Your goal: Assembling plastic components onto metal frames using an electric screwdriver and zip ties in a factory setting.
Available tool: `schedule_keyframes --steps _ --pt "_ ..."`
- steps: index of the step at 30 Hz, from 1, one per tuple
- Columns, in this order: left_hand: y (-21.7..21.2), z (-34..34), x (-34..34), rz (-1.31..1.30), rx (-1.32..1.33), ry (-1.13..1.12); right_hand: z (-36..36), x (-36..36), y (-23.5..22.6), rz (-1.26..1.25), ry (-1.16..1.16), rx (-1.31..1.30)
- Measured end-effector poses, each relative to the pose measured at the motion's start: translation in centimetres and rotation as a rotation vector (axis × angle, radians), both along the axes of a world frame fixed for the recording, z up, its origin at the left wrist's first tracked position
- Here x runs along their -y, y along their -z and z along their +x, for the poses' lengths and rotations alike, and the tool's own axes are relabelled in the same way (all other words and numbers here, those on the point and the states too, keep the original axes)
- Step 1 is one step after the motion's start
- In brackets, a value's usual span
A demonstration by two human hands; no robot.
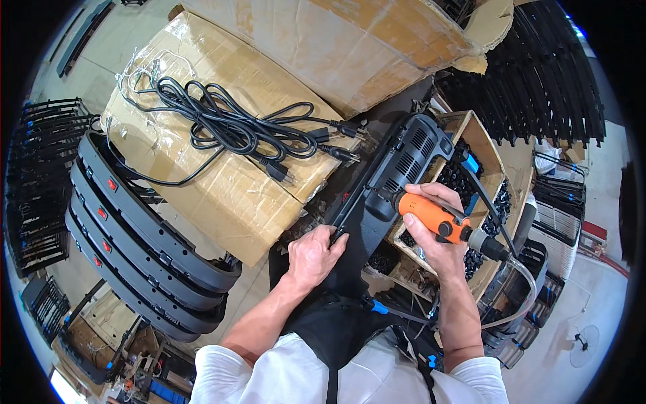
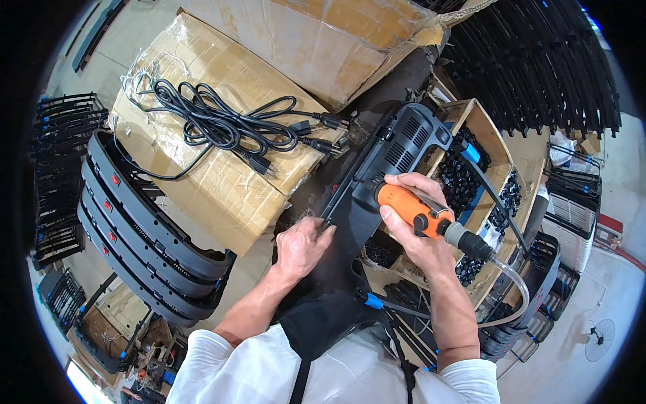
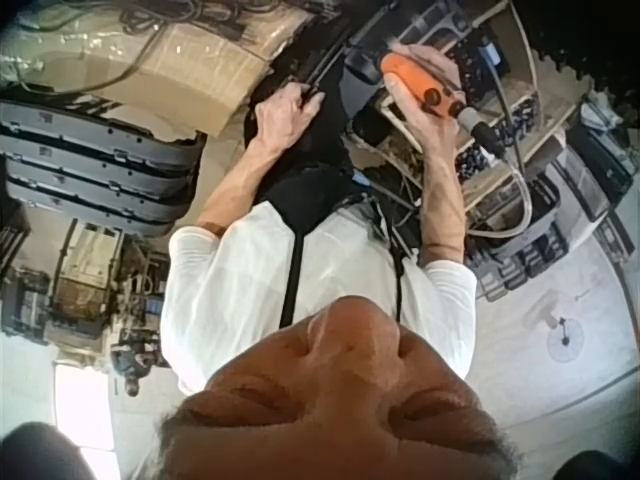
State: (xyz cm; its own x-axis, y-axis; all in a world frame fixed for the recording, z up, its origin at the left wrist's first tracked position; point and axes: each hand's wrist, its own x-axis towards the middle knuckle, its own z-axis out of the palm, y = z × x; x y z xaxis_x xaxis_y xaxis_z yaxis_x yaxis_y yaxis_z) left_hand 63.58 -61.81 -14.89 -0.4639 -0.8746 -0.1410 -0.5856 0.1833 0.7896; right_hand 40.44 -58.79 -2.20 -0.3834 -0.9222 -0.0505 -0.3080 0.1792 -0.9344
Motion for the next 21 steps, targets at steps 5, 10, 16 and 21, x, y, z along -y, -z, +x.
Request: schedule_keyframes --steps 5,10,16,21 --pt "-0.1 -0.1 0.1 -0.043 -0.085 -0.024 0.2 0.4 0.2 0.023 -0.02 -0.069" --pt "-0.1 -0.1 0.0 -0.035 -0.06 -0.007 0.6 0.9 -0.6 0.056 -0.022 -0.064" --pt "0.2 0.1 0.1 -0.049 -0.089 -0.021 1.2 1.7 -0.6 0.085 -0.075 -0.113" --pt "0.7 0.2 0.3 -0.057 -0.111 -0.033 1.3 1.8 -0.2 0.116 -0.029 -0.064"
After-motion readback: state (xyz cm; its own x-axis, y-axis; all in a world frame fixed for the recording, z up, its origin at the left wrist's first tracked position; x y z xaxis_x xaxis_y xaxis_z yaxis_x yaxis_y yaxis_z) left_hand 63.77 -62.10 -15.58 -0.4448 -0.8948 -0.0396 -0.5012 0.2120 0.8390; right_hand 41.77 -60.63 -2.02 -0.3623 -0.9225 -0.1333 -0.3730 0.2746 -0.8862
